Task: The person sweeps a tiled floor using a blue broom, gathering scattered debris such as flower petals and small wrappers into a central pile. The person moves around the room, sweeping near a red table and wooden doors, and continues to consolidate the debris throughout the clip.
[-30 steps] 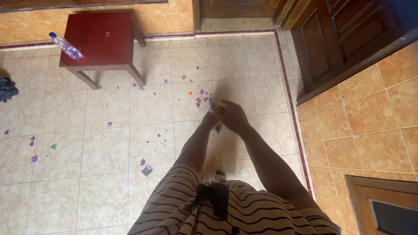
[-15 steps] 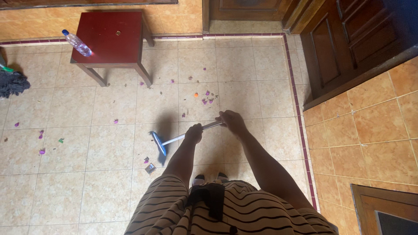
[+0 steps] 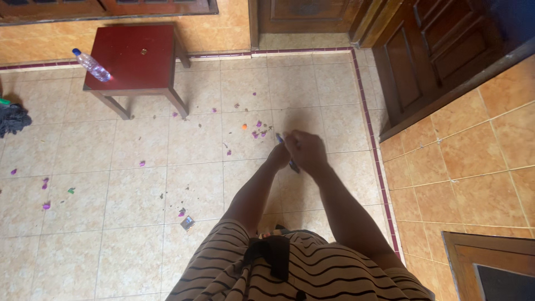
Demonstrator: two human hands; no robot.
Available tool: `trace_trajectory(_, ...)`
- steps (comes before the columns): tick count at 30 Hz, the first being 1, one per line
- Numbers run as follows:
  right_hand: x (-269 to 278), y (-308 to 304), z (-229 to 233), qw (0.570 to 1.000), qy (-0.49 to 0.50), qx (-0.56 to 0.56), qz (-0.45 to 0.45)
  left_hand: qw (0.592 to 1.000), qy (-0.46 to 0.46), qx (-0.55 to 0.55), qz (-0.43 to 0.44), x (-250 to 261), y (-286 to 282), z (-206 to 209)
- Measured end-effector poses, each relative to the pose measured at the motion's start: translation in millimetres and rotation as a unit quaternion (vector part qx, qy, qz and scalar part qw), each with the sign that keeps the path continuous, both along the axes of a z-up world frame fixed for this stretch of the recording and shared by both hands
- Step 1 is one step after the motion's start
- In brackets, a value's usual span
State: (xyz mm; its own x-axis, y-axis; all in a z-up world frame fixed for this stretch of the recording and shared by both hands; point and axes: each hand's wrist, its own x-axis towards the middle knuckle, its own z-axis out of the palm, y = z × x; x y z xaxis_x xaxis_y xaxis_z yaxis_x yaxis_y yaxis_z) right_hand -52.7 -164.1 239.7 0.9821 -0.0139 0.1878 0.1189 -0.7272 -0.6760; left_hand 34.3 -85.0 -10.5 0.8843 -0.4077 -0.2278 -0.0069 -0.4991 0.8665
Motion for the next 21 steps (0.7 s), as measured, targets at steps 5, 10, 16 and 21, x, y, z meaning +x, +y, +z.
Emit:
trace_trajectory(5, 3.5, -15.5, -65.5, 0.999, 0.011, 0.043, 0.012, 0.994, -0.103, 0.02, -0.026, -28.8, 11.7, -42.0)
trace_trajectory(10, 11.5, -29.2, -140.0, 0.972, 0.113, 0.204, 0.017, 0.976, -0.025, 0.213, -0.042, -57.1, 52.6, -59.0)
trace_trajectory(16, 17.4, -47.1, -168.5, 0.89, 0.23, 0.393, -0.03, 0.954, -0.018, 0.3, -0.007, -70.2, 73.2, -60.9)
trace_trajectory(21, 18.2, -63.8, -130.6, 0.875, 0.214, 0.429, -0.072, 0.946, -0.072, 0.314, -0.016, -54.8, 61.0, -51.1)
